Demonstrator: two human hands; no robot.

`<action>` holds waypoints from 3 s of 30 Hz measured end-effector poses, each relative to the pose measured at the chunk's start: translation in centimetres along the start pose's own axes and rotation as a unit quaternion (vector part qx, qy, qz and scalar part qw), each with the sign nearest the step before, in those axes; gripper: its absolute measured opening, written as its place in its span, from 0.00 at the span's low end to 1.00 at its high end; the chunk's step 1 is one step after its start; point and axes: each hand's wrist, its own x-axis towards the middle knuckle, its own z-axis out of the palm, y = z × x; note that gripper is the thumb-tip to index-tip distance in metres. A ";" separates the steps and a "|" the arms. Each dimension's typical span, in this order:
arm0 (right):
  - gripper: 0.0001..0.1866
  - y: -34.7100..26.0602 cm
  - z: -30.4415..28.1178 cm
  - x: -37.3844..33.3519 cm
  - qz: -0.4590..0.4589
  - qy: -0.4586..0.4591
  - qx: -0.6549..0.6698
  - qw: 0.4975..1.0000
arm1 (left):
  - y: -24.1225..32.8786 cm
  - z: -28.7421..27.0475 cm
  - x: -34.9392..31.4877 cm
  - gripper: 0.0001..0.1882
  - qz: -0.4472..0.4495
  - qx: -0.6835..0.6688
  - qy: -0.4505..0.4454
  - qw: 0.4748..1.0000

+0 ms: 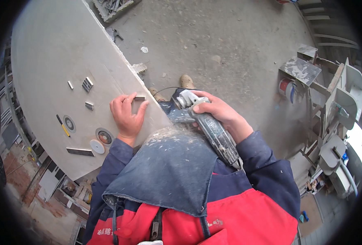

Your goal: The person uses an angle grinder to cut small rectangular pieces from a large ceramic tile on a workbench. After cutting several pieces, the person picks up one cut piece and places it on a nearby shelf.

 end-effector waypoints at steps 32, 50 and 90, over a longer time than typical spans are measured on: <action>0.42 0.1 1.4 0.3 -0.009 -0.066 -0.008 0.998 | 1.3 1.2 0.7 0.17 0.105 -0.064 -0.026 0.992; 0.42 -0.8 2.4 0.3 0.012 -0.052 -0.038 0.998 | 1.8 1.0 0.9 0.13 0.126 -0.068 -0.012 0.990; 0.39 -1.3 2.6 1.1 0.008 -0.058 -0.016 0.998 | 2.6 0.9 0.4 0.13 0.124 -0.075 -0.018 0.989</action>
